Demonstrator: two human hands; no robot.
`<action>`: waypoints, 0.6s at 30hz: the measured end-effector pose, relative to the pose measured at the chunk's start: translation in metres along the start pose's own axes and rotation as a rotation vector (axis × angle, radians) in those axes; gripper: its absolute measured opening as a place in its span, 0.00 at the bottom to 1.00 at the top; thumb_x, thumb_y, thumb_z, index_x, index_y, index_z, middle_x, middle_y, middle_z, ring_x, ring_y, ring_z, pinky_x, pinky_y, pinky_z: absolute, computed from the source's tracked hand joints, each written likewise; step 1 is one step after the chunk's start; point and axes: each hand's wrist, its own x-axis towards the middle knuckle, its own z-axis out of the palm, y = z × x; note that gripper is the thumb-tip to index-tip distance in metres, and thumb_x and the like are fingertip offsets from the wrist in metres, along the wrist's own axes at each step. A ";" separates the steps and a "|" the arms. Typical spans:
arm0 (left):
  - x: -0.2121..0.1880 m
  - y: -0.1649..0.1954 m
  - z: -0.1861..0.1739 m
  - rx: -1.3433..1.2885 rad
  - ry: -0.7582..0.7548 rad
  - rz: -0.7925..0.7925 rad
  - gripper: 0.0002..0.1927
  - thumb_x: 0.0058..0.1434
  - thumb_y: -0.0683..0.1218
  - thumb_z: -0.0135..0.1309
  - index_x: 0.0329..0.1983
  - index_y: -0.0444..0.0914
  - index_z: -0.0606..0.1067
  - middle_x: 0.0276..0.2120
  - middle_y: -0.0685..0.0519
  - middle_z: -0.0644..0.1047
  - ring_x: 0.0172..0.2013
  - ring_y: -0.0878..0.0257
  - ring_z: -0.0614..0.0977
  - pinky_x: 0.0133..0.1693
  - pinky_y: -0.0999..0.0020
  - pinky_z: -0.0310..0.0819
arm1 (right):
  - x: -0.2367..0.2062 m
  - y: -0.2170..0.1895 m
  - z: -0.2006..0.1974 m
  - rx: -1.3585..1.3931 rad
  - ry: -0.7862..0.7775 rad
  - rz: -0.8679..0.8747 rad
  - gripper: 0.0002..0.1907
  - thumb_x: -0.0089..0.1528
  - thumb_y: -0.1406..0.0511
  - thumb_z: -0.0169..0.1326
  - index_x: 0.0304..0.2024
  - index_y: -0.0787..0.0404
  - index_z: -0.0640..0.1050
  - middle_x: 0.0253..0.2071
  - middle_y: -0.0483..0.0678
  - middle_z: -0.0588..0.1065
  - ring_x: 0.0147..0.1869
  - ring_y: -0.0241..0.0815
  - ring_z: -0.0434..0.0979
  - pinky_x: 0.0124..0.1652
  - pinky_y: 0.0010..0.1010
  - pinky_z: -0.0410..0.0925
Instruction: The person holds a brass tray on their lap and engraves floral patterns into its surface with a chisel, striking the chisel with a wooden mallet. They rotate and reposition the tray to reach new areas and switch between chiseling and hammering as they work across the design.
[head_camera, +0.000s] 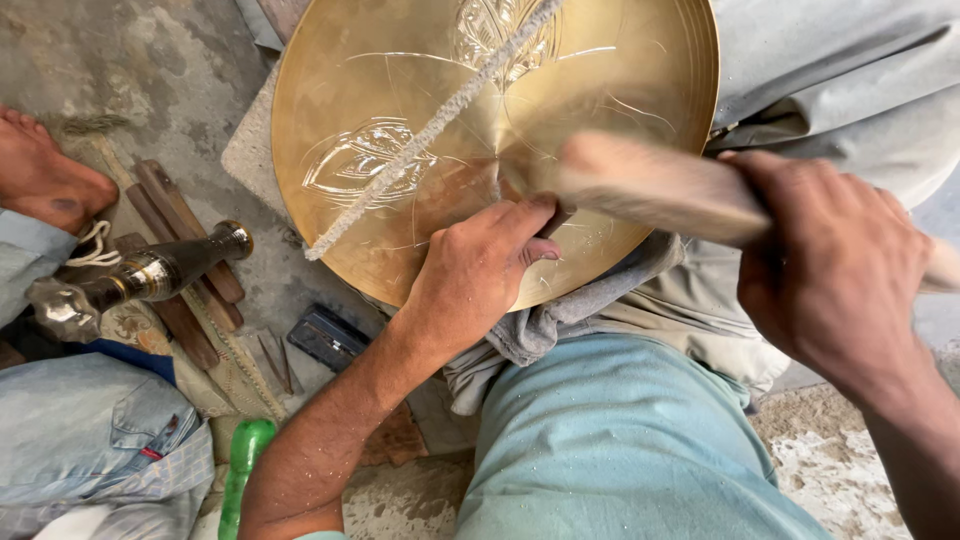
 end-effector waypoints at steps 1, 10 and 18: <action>0.000 0.000 -0.001 -0.012 -0.005 0.006 0.17 0.64 0.41 0.60 0.56 0.42 0.72 0.37 0.48 0.79 0.39 0.48 0.83 0.36 0.55 0.77 | 0.000 -0.001 -0.001 0.064 0.024 0.015 0.27 0.58 0.75 0.59 0.59 0.64 0.70 0.46 0.61 0.78 0.44 0.57 0.82 0.43 0.43 0.74; -0.001 0.000 -0.004 -0.078 -0.005 -0.012 0.17 0.64 0.39 0.58 0.55 0.39 0.71 0.39 0.47 0.79 0.41 0.48 0.84 0.37 0.56 0.79 | 0.003 -0.012 -0.002 0.397 0.011 0.219 0.26 0.61 0.69 0.59 0.55 0.68 0.59 0.46 0.53 0.77 0.46 0.49 0.82 0.42 0.38 0.74; 0.002 0.001 -0.007 -0.067 -0.037 -0.007 0.15 0.65 0.38 0.57 0.54 0.40 0.70 0.37 0.46 0.79 0.41 0.48 0.84 0.37 0.55 0.78 | -0.001 -0.007 0.000 -0.132 -0.159 0.048 0.24 0.59 0.71 0.57 0.57 0.63 0.69 0.41 0.55 0.80 0.37 0.52 0.82 0.34 0.42 0.73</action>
